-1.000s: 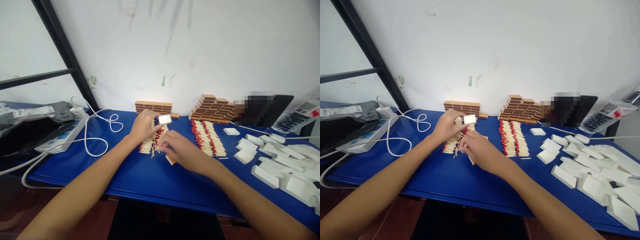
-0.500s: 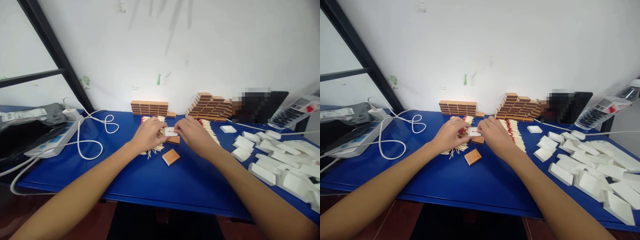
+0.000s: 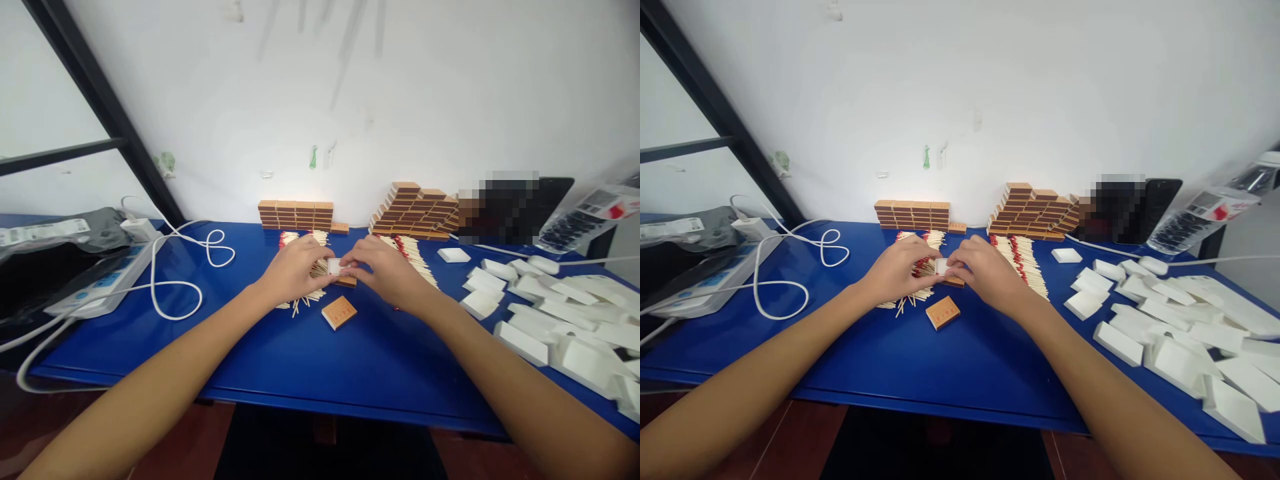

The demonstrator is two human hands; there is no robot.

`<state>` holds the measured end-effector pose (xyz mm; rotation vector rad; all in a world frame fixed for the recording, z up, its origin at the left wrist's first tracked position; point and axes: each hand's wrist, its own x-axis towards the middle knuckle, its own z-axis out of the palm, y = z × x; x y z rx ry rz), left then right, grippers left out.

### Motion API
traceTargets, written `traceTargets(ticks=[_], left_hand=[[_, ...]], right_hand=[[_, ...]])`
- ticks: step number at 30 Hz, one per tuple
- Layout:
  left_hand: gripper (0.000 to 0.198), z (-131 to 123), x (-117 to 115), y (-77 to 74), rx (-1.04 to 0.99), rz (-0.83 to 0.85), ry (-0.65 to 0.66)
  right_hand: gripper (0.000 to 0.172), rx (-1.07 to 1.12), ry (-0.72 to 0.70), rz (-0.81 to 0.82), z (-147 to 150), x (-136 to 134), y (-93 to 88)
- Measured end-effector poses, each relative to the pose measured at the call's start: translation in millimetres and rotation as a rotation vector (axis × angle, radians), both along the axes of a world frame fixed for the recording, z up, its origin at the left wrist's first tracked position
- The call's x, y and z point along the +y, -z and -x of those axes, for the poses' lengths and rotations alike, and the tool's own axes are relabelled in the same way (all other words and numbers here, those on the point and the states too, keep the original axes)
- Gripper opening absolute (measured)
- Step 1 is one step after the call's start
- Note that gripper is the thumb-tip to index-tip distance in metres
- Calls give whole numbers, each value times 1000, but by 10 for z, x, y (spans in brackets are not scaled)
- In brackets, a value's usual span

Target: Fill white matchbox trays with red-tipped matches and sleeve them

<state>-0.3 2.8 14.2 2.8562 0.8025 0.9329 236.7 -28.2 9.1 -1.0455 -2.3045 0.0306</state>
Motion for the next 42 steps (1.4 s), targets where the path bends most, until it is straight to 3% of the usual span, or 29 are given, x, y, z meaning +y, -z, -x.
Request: traceTargets(ticks=[5, 12, 15, 23, 29, 33, 35, 39, 42], left_hand=[[30, 17, 15, 10, 1, 6, -16], [30, 18, 7, 0, -10, 7, -71], [29, 20, 5, -10, -51, -24, -84], [31, 74, 47, -37, -88, -67, -133], [34, 107, 100, -43, -89, -103, -143], [31, 137, 138, -48, -108, -79, -199], [32, 148, 149, -48, -121, -71, -228], [31, 156, 153, -55, -120, -67, -254], [31, 158, 153, -63, -119, -73, -258]], right_hand=[[13, 53, 36, 5, 31, -39, -50], [17, 511, 184, 187, 189, -155, -211], [22, 561, 199, 254, 203, -142, -179], [18, 395, 274, 153, 200, -72, 60], [15, 351, 235, 17, 282, -170, -18], [10, 245, 154, 116, 546, -367, -58], [17, 137, 102, 171, 731, -476, -37], [33, 16, 159, 157, 1038, -604, 40], [27, -69, 219, 150, 1123, -610, 83]])
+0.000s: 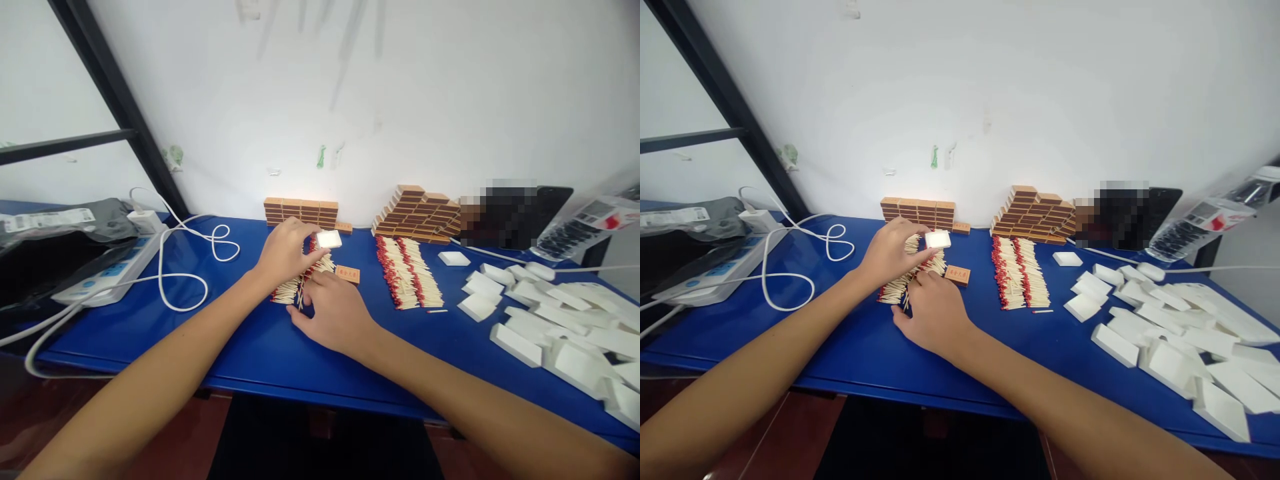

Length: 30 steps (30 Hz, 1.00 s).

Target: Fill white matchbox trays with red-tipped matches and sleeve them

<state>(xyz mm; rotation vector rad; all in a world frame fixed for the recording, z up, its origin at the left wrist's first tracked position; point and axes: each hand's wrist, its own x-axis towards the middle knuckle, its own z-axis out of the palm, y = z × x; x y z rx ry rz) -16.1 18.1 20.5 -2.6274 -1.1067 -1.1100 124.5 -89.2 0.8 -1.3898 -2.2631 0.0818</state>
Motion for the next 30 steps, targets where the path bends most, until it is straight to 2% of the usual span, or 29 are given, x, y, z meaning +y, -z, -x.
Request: traceTargets(ticks=[7, 12, 17, 24, 30], left_hand=[[28, -14, 0, 6, -13, -17, 1], [30, -27, -14, 13, 2, 0, 21], [29, -14, -6, 7, 8, 8, 9], [32, 6, 27, 37, 20, -2, 22], [34, 9, 39, 47, 65, 7, 73]], right_hand=[[9, -90, 58, 29, -75, -8, -13], [11, -214, 83, 142, -103, -29, -82], [13, -282, 37, 137, -166, -65, -141], [16, -140, -79, 290, -561, -9, -253], [12, -27, -144, 203, -934, 239, -312]])
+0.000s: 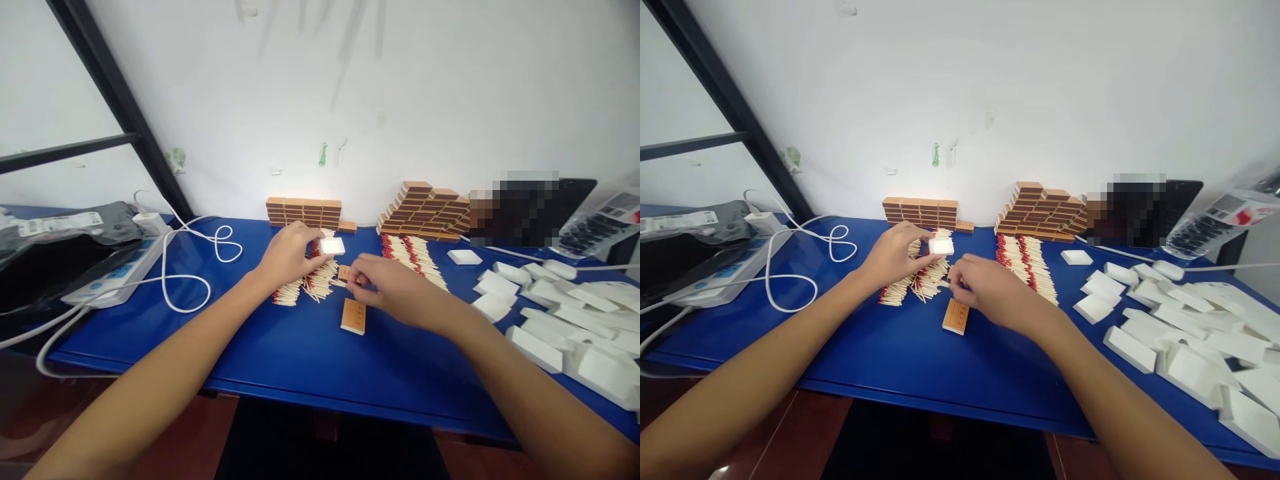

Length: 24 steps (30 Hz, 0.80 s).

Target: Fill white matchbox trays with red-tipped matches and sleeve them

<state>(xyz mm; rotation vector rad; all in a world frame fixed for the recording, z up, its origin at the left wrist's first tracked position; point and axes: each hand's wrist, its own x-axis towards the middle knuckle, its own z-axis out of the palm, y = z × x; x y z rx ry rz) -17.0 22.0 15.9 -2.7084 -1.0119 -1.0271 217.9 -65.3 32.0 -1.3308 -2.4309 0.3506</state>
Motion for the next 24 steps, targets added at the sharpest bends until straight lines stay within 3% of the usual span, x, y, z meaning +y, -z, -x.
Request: traceTargets(ticks=[8, 14, 24], left_hand=[[33, -30, -76, -52, 66, 91, 105], [29, -70, -129, -56, 70, 154, 163], [29, -82, -131, -55, 58, 182, 181]], right_hand=[[5, -44, 88, -209, -243, 308, 84], [7, -179, 61, -260, -185, 267, 75], [10, -213, 82, -286, -130, 248, 122]])
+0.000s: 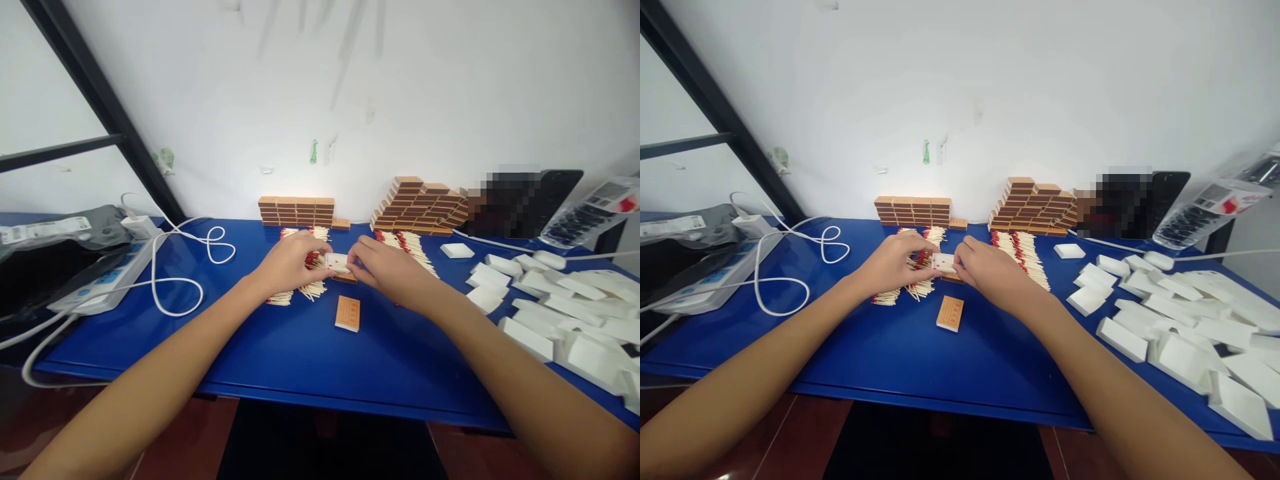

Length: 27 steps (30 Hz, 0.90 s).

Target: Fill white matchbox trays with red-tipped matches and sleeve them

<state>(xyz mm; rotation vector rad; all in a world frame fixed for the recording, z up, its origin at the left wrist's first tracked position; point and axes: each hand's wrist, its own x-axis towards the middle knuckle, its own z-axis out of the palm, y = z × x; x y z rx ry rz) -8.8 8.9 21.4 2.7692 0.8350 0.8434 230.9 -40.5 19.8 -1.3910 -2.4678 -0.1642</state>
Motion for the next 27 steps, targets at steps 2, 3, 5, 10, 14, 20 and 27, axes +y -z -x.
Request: traceTargets(ticks=[2, 3, 5, 10, 14, 20, 27], left_hand=[[29, 4, 3, -4, -4, 3, -4], [31, 7, 6, -5, -8, 4, -7], [33, 14, 13, -6, -14, 2, -10], [32, 29, 30, -8, -8, -10, -7], [36, 33, 44, -7, -9, -3, -16], [40, 38, 71, 3, -13, 1, -7], [43, 21, 63, 6, -34, 14, 23]], right_hand=[[13, 11, -8, 31, 2, -3, -2], [13, 24, -10, 50, 1, -5, -3], [13, 59, -10, 85, -5, -10, -6], [10, 144, -7, 98, -33, -10, -16], [9, 187, -24, 73, -44, -5, -35], [11, 192, -2, 38, -35, -14, -65], [11, 151, 11, 16, -5, -43, -35]])
